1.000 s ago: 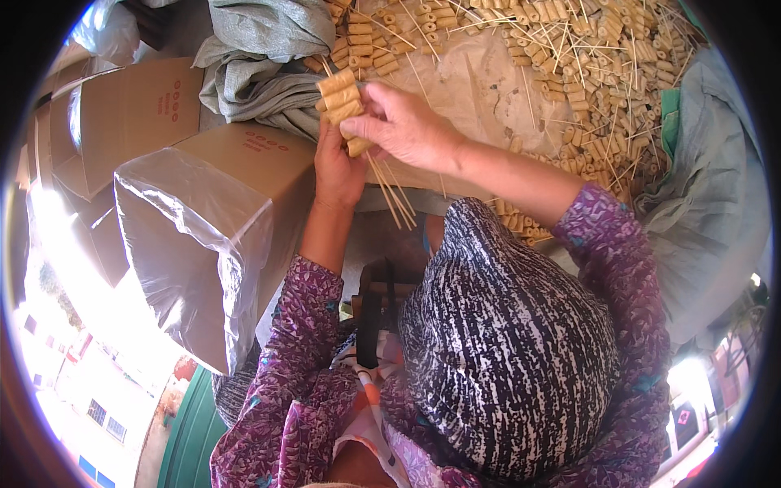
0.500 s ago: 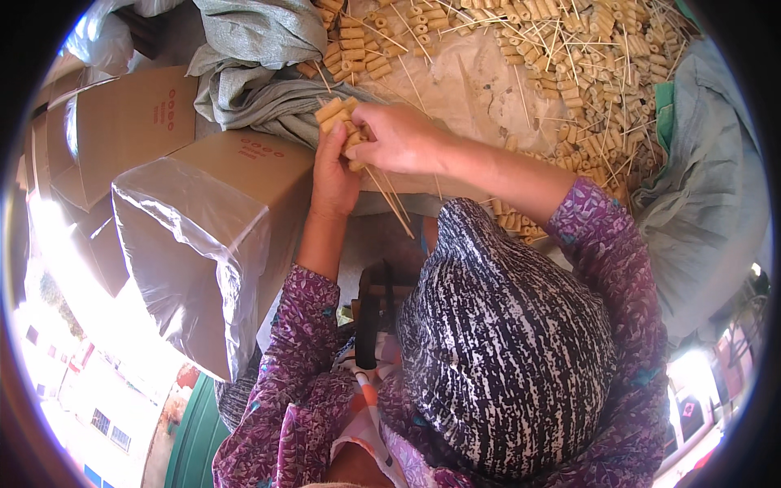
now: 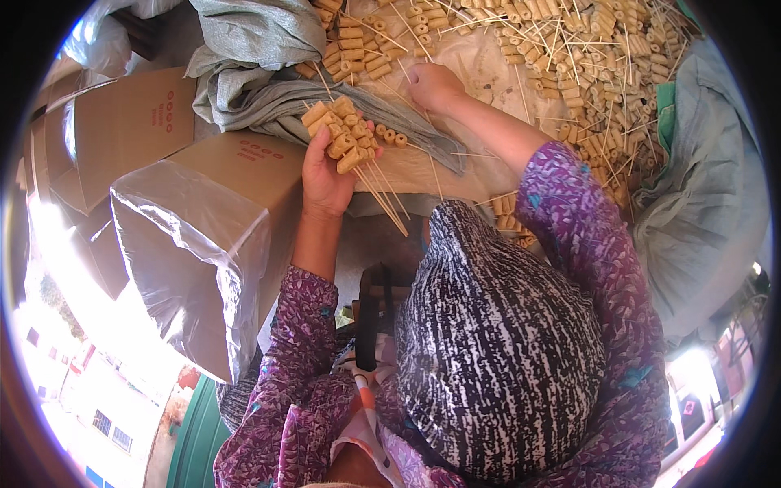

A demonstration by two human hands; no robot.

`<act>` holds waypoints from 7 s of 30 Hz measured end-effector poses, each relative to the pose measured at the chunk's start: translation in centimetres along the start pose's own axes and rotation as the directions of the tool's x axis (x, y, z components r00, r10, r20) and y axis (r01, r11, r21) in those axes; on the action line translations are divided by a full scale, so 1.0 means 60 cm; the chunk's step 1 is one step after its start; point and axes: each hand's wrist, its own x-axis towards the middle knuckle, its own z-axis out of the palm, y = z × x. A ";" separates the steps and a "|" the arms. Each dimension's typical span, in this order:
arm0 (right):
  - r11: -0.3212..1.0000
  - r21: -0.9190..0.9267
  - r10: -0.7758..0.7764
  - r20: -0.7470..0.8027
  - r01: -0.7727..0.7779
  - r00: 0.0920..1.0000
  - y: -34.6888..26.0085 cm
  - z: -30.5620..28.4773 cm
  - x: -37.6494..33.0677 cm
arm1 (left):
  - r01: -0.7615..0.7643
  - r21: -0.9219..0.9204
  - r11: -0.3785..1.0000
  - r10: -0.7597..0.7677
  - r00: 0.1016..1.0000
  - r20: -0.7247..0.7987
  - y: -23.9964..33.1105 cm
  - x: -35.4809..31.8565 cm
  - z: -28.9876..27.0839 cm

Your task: The person threads small cylindrical wooden beads onto thin wooden sticks by hand and arranges the completed skewers in rows inside a cardboard box.

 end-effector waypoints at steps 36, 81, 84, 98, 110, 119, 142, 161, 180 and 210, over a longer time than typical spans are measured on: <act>0.746 0.363 -0.557 -0.121 0.559 0.822 -0.319 -0.280 -0.231 | -0.573 -0.190 0.797 0.603 0.736 0.307 0.171 -0.331 0.141; 0.731 0.192 -0.449 0.858 0.655 0.250 -0.605 0.112 -0.544 | -0.966 -0.232 0.115 0.935 0.183 -0.302 0.173 -0.671 0.001; 0.718 0.181 -0.451 0.856 0.672 0.251 -0.606 0.113 -0.533 | -0.970 -0.209 0.122 0.940 0.180 -0.290 0.172 -0.672 0.006; 0.529 0.190 -0.642 0.727 0.827 0.244 -0.613 0.133 -0.530 | -0.993 -0.095 0.066 0.914 0.099 -0.394 0.175 -0.676 0.034; 0.674 0.359 -0.590 0.787 0.645 0.179 -0.633 0.140 -0.507 | -0.981 -0.114 0.160 0.925 0.189 -0.330 0.162 -0.673 0.028; 0.763 0.384 -0.555 0.801 0.521 0.223 -0.634 0.137 -0.519 | -0.970 -0.193 0.145 0.924 0.203 -0.325 0.160 -0.677 0.022; 0.641 0.354 -0.693 0.648 0.681 0.316 -0.639 0.131 -0.521 | -0.962 -0.199 0.188 0.915 0.245 -0.319 0.153 -0.660 0.037; 0.682 0.336 -0.609 0.753 0.650 0.250 -0.628 0.141 -0.497 | -0.978 -0.108 0.176 0.917 0.203 -0.343 0.146 -0.646 0.041; 0.783 0.353 -0.527 0.814 0.513 0.243 -0.626 0.121 -0.508 | -0.980 -0.099 0.175 0.900 0.199 -0.388 0.133 -0.658 0.046; 0.861 0.348 -0.491 0.758 0.371 0.429 -0.553 0.141 -0.450 | -0.865 -0.118 0.487 0.789 0.494 -0.365 0.110 -0.527 -0.018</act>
